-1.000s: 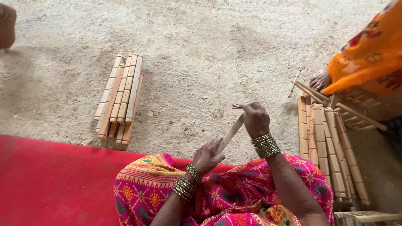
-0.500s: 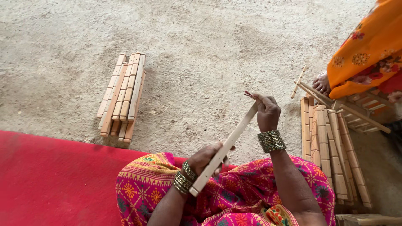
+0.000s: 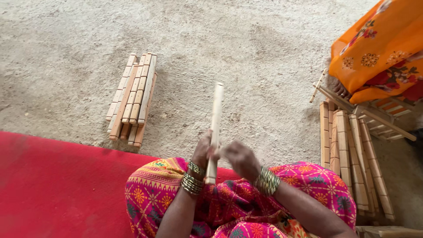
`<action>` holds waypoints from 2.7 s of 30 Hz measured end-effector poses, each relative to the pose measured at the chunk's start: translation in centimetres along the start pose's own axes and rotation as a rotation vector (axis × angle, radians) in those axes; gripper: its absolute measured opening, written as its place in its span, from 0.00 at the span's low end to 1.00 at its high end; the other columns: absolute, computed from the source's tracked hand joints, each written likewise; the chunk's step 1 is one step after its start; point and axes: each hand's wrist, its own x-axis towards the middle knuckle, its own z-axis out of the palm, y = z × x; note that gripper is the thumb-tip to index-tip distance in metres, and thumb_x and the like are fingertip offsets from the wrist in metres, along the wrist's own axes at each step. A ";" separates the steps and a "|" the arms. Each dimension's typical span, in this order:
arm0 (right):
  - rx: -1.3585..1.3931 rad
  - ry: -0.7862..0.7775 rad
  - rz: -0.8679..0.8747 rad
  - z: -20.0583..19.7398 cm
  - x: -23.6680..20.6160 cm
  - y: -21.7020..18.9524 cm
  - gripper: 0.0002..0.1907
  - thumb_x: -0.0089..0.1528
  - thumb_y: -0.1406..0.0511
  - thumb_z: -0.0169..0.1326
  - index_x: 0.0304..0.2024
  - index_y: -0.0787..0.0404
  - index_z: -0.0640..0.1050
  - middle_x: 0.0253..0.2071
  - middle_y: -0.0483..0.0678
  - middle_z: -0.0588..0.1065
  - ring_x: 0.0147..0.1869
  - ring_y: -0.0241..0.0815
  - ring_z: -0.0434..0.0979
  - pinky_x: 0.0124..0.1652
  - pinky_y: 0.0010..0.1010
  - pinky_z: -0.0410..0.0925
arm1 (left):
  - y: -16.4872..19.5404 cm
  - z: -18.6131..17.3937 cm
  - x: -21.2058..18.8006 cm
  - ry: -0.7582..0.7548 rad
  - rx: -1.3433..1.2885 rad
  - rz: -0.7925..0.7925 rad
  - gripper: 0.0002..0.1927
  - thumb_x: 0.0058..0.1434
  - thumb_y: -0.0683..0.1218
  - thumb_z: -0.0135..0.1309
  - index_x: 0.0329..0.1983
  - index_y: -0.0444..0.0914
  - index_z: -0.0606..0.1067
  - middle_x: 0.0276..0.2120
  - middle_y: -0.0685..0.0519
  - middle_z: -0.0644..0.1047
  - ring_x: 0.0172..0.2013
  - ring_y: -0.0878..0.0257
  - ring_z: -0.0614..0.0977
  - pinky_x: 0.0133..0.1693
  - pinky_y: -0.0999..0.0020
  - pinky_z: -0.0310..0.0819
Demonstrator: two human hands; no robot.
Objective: The person sits on a mat on the floor and assembles wooden chair parts, inserting dowels or rungs into holes along a wooden rail and pressing and tapping them into place by hand. They work on one rail at a time and set finished rails onto a pile of similar parts beside them.
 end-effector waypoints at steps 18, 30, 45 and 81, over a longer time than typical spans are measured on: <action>-0.394 0.260 0.933 -3.9 -1.3 14.8 0.07 0.67 0.68 0.54 0.46 0.57 0.81 0.33 0.50 0.80 0.29 0.36 0.78 0.22 0.22 0.72 | -0.4 2.3 -2.8 -0.491 0.155 -0.066 0.26 0.71 0.52 0.47 0.66 0.33 0.65 0.23 0.57 0.75 0.17 0.69 0.74 0.18 0.76 0.74; 0.806 0.165 1.323 -3.8 -0.2 9.9 0.11 0.62 0.73 0.52 0.46 0.65 0.81 0.40 0.51 0.82 0.35 0.38 0.80 0.33 0.29 0.75 | -5.7 2.1 0.1 -0.169 0.812 0.134 0.24 0.73 0.61 0.34 0.46 0.35 0.64 0.26 0.51 0.76 0.21 0.61 0.81 0.20 0.70 0.82; 1.011 -0.613 1.161 -1.4 -0.9 4.3 0.13 0.63 0.70 0.53 0.48 0.62 0.83 0.35 0.50 0.82 0.30 0.36 0.77 0.32 0.27 0.75 | -3.2 1.2 0.5 0.353 1.152 0.299 0.18 0.71 0.60 0.38 0.48 0.41 0.64 0.18 0.53 0.76 0.15 0.62 0.78 0.13 0.69 0.72; -0.320 0.007 0.314 -1.6 -1.1 6.4 0.11 0.62 0.71 0.55 0.44 0.57 0.83 0.39 0.45 0.79 0.42 0.39 0.77 0.34 0.29 0.75 | -2.7 1.2 -1.4 -0.262 -0.016 -0.147 0.29 0.61 0.49 0.58 0.58 0.40 0.56 0.38 0.45 0.76 0.20 0.62 0.78 0.18 0.72 0.78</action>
